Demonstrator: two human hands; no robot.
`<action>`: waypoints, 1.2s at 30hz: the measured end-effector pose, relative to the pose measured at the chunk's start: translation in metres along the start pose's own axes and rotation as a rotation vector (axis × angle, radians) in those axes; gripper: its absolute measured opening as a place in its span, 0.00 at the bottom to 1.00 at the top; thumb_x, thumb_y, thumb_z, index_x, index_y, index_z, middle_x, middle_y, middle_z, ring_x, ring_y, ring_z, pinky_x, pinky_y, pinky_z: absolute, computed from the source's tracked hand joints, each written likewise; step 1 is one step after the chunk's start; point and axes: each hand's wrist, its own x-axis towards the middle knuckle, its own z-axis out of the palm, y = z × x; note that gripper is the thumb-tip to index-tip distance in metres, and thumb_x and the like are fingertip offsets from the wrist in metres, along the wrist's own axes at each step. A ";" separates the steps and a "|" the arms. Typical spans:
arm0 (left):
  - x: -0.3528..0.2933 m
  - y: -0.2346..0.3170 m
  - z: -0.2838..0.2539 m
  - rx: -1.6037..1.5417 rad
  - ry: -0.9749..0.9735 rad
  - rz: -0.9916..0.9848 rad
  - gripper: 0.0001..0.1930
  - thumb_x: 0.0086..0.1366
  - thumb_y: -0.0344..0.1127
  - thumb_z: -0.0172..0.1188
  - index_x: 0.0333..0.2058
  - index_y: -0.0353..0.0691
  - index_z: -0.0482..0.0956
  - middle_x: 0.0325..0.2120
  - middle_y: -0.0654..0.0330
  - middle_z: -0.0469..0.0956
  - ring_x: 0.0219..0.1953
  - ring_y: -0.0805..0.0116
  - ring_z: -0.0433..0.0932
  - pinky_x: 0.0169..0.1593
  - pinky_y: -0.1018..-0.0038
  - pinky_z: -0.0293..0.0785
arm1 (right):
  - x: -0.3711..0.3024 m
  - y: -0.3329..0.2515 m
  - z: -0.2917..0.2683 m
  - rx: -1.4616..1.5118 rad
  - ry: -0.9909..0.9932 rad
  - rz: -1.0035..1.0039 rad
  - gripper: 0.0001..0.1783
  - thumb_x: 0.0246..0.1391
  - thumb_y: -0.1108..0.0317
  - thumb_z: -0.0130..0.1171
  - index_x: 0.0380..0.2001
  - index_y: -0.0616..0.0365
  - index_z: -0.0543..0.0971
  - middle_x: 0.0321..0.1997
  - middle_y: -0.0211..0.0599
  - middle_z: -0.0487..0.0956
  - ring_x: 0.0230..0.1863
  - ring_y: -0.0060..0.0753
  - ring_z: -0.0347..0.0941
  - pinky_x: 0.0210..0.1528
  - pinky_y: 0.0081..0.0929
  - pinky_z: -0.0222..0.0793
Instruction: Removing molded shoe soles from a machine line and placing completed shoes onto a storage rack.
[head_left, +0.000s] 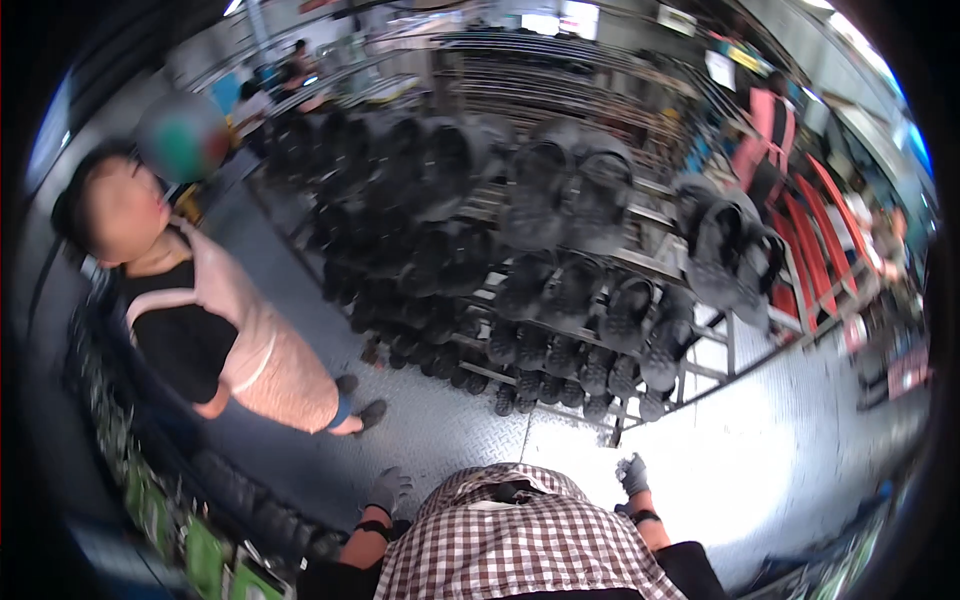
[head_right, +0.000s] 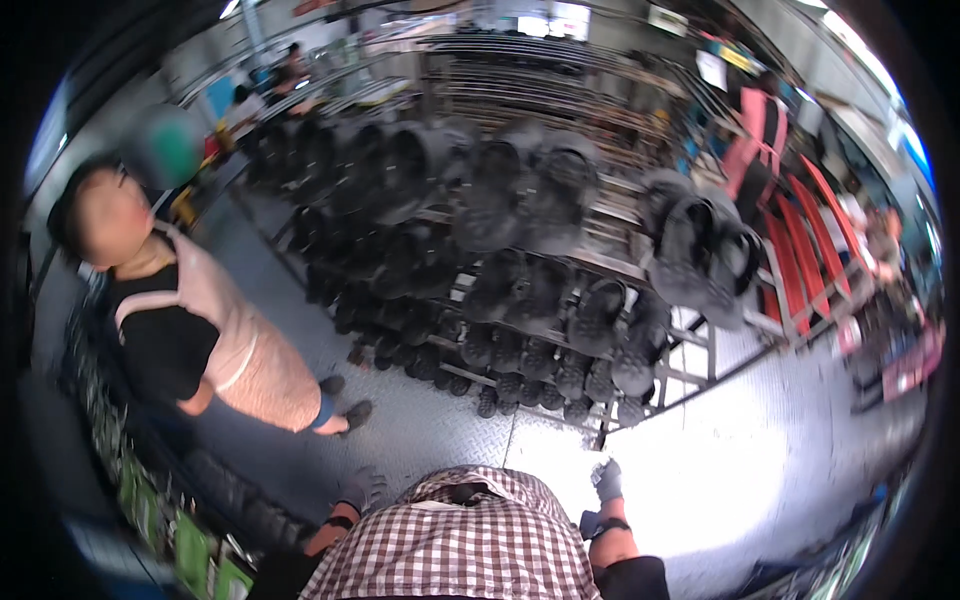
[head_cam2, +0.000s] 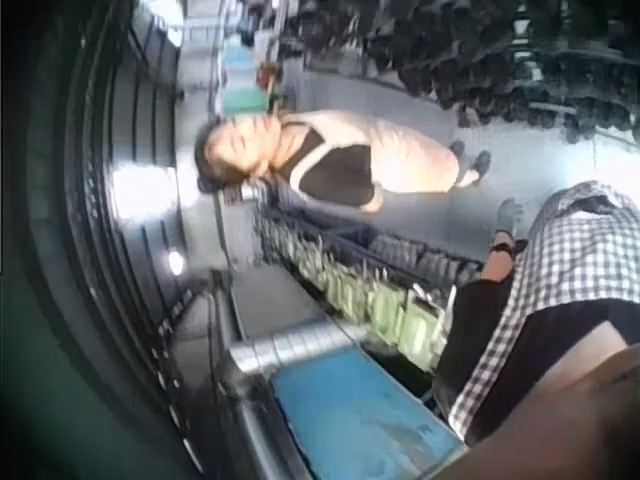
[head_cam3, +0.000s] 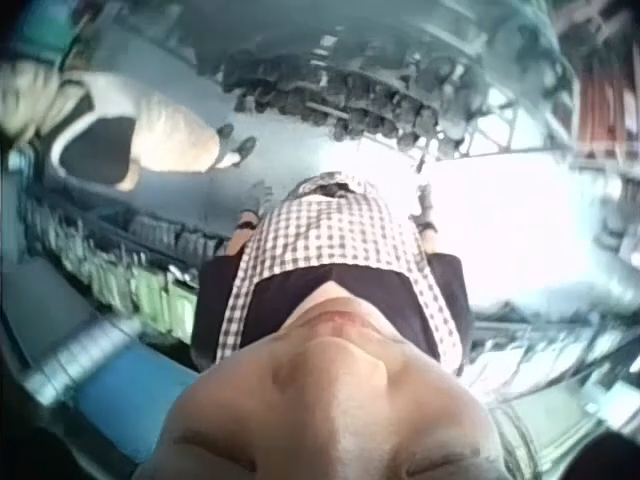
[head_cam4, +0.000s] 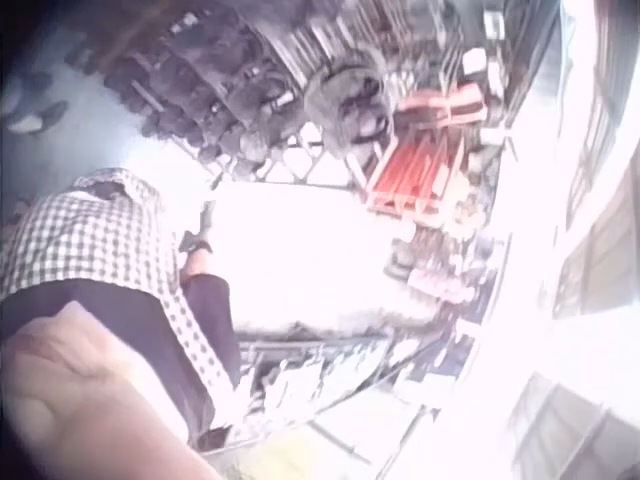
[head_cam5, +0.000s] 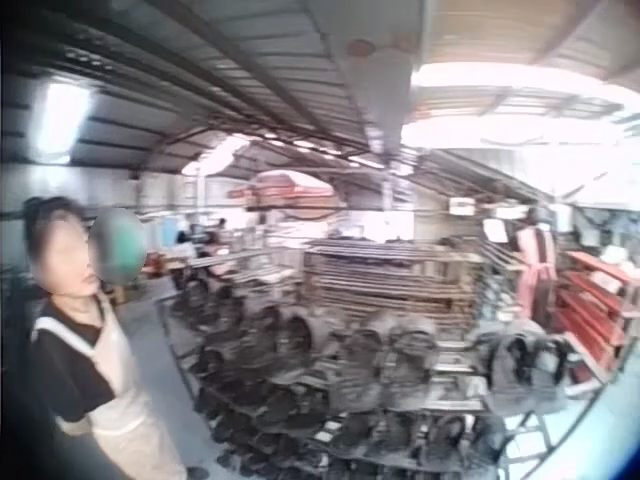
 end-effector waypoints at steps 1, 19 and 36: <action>0.000 0.005 0.004 -0.195 0.063 0.035 0.19 0.78 0.46 0.39 0.57 0.43 0.70 0.55 0.47 0.76 0.52 0.49 0.75 0.54 0.56 0.72 | 0.000 -0.034 0.000 0.078 0.113 -0.197 0.20 0.73 0.51 0.40 0.24 0.41 0.69 0.19 0.24 0.70 0.17 0.24 0.65 0.17 0.26 0.61; -0.109 0.455 0.210 -0.309 -0.255 0.664 0.30 0.74 0.54 0.54 0.67 0.46 0.66 0.63 0.50 0.73 0.63 0.54 0.74 0.66 0.60 0.68 | -0.140 -0.524 0.171 -1.416 0.874 -0.945 0.34 0.64 0.42 0.51 0.65 0.51 0.71 0.61 0.60 0.77 0.65 0.57 0.72 0.66 0.44 0.67; -0.036 0.537 0.295 -0.635 -0.102 0.672 0.15 0.55 0.37 0.63 0.44 0.53 0.81 0.42 0.65 0.76 0.43 0.63 0.77 0.45 0.63 0.80 | -0.109 -0.567 0.094 -1.387 0.760 -0.861 0.33 0.65 0.51 0.50 0.67 0.59 0.69 0.62 0.59 0.77 0.64 0.60 0.72 0.64 0.46 0.67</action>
